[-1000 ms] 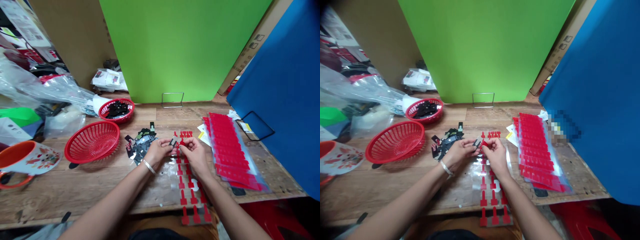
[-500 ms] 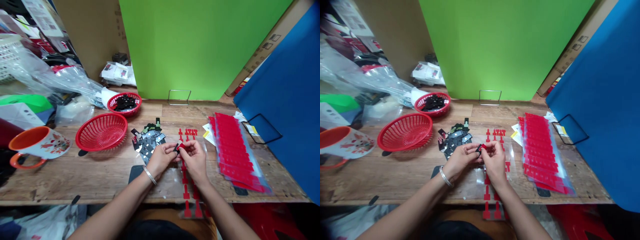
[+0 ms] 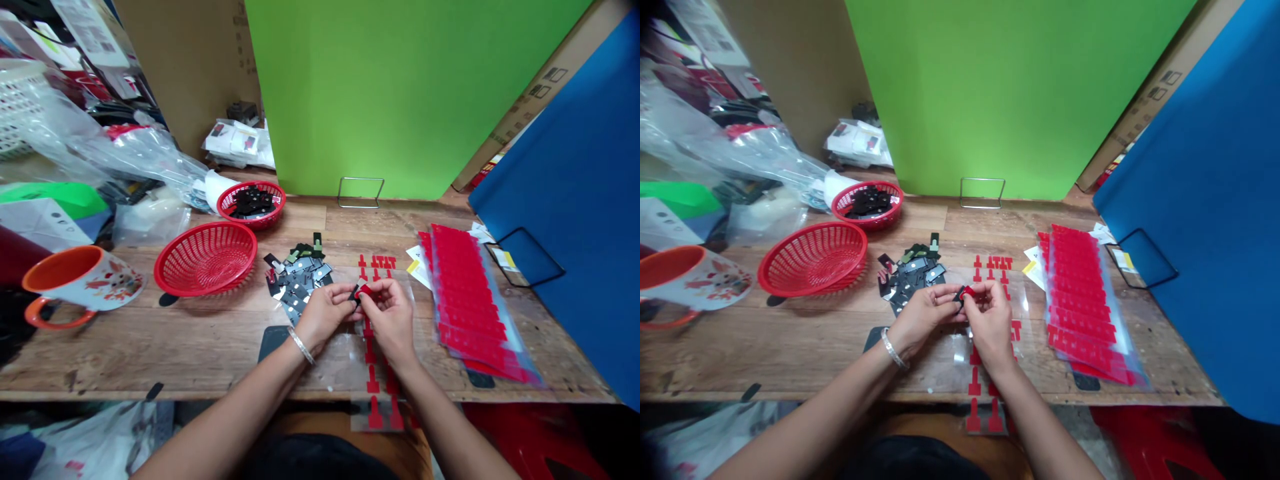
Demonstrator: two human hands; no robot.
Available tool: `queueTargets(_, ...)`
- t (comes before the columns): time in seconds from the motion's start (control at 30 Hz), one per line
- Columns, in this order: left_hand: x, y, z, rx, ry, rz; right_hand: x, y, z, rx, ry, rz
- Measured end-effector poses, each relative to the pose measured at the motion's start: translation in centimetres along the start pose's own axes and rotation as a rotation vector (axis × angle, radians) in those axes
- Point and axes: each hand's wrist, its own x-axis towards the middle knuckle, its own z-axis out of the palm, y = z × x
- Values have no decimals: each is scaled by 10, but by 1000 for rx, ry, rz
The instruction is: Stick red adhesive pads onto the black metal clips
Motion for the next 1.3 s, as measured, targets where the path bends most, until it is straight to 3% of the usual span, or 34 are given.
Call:
queueTargets(0.33, 1, -1, -2, -3, -22, 7, -1, -3, 1, -87, 11, -32)
queueTargets(0.53, 1, -4, 2, 27, 73, 73, -7, -5, 4, -56, -47, -37)
queueTargets(0.77, 0, -2, 6, 41, 46, 106, -1, -13, -1, -240, 114, -264)
queueTargets(1.3, -1, -6, 6, 44, 51, 88, 12, -11, -5, -60, 13, 53)
